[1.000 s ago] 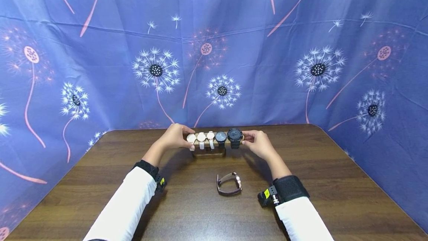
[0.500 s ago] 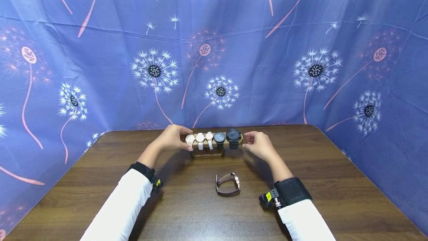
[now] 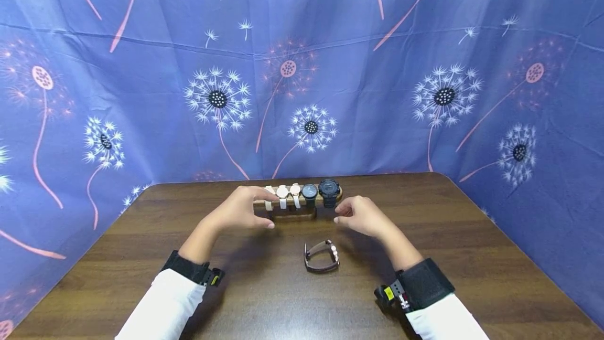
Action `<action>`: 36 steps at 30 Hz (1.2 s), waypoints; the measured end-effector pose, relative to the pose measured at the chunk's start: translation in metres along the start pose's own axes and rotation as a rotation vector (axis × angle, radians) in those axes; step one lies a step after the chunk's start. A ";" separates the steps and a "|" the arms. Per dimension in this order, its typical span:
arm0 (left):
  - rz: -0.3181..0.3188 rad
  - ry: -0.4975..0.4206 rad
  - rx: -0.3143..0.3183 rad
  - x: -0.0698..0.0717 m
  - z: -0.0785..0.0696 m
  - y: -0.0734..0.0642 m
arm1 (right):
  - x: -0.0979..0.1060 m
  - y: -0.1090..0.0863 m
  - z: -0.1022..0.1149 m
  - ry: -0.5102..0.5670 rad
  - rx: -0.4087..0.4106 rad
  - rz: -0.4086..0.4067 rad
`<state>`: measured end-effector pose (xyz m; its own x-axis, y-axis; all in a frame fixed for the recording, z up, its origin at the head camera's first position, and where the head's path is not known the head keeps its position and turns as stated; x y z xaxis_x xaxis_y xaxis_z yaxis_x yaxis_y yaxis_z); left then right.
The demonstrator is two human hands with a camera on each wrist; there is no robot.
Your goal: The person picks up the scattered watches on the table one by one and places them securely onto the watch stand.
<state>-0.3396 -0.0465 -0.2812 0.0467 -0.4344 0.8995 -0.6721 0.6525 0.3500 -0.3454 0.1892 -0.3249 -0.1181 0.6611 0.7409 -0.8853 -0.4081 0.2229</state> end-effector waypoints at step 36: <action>0.123 -0.054 -0.018 -0.014 -0.024 -0.024 | -0.057 -0.008 0.019 0.031 0.046 0.240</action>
<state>-0.3068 -0.0414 -0.2961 -0.0757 -0.3826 0.9208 -0.6567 0.7140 0.2427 -0.3230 0.1432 -0.3568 -0.3367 0.5605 0.7566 -0.8088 -0.5836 0.0724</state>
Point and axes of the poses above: each hand's wrist, its own y-axis towards the middle knuckle, its own x-axis out of the back of the hand, z = x × y, the point moved 8 cm from there along y, towards the middle knuckle, and after that the axes turned 6 degrees about y, right-handed, at the moved point
